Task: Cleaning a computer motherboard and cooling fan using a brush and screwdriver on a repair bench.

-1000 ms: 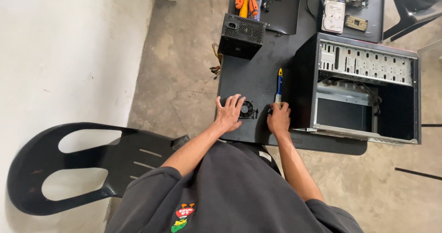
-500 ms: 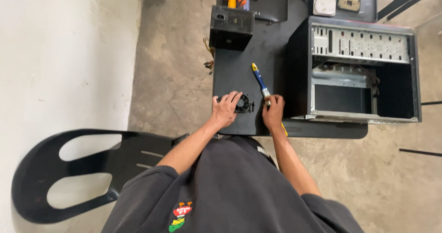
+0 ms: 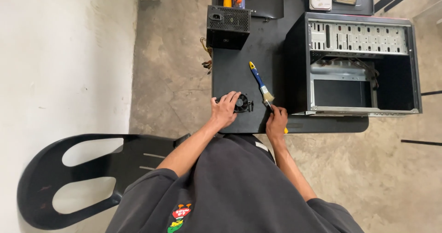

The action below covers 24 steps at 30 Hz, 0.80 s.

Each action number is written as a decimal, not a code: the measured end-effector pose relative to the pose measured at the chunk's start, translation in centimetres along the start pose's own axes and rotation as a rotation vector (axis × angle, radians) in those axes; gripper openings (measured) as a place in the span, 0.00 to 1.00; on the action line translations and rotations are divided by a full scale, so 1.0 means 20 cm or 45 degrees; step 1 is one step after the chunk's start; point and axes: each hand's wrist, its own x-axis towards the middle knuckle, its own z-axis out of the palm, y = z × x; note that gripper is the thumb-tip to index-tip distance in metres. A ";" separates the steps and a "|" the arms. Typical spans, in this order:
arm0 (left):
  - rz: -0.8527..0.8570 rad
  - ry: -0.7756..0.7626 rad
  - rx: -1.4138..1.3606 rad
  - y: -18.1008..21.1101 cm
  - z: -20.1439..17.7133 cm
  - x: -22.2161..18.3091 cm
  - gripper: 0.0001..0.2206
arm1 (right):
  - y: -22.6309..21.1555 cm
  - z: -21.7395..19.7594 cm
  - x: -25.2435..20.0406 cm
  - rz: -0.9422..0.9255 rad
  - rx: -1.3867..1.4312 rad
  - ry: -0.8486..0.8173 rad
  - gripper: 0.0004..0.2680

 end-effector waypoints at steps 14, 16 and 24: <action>0.535 0.647 0.153 0.18 -0.14 0.05 0.25 | -0.51 -0.35 0.29 -0.031 0.418 -0.402 0.06; 0.504 0.585 0.037 0.09 -0.03 0.06 0.07 | -0.66 -0.58 0.39 0.134 0.849 -0.860 0.12; 0.172 0.452 -0.143 -0.04 0.04 0.08 0.10 | -0.80 -0.79 0.67 0.050 0.459 -0.796 0.08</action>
